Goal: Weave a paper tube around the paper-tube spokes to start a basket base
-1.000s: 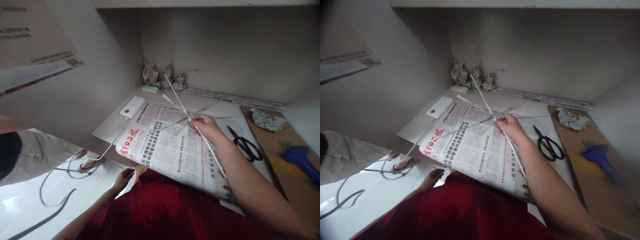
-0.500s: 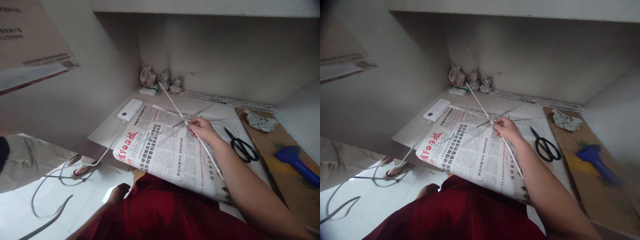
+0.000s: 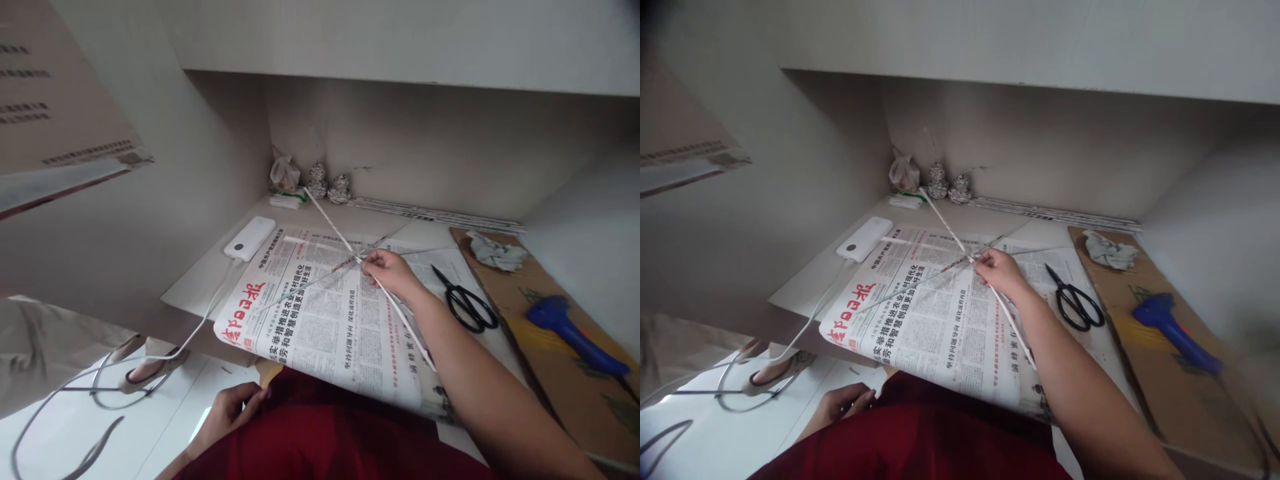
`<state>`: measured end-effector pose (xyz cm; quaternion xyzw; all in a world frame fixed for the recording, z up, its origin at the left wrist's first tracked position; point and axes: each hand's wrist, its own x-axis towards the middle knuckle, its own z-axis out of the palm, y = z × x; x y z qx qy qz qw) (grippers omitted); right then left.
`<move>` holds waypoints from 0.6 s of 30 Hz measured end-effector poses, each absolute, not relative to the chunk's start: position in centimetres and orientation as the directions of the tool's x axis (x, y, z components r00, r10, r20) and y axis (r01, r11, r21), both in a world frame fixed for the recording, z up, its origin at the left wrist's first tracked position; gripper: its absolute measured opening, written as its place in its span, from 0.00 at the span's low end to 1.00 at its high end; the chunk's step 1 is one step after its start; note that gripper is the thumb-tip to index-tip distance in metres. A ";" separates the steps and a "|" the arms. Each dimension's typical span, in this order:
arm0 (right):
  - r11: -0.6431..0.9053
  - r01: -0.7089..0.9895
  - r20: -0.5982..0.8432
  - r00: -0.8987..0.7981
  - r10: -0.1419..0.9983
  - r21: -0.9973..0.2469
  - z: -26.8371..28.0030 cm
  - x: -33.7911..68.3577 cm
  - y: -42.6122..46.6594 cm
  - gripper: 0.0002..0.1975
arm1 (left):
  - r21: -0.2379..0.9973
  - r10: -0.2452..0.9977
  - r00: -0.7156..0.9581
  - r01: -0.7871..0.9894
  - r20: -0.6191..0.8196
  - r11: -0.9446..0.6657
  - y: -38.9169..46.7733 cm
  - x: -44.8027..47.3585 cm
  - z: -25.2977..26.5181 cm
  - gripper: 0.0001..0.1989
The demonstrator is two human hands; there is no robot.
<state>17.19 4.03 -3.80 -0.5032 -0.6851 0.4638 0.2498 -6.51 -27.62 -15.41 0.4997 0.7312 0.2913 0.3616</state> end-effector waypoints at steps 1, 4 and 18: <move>0.062 0.443 -0.121 -0.373 0.920 -0.894 -3.8 17.2 4.0 0.11 | 0.817 0.951 -0.227 0.494 -0.210 0.298 -27.5 -6.4 -14.5 0.20; 0.014 0.370 -0.139 -0.382 0.914 -0.929 -3.6 17.2 3.9 0.11 | 0.864 0.982 -0.140 0.472 -0.125 0.177 -26.7 -6.0 -11.9 0.18; 0.483 0.610 0.311 -0.371 0.875 -0.628 0.1 18.1 0.8 0.05 | 0.951 0.997 -0.021 0.302 0.078 -0.068 -18.5 -3.5 -2.4 0.12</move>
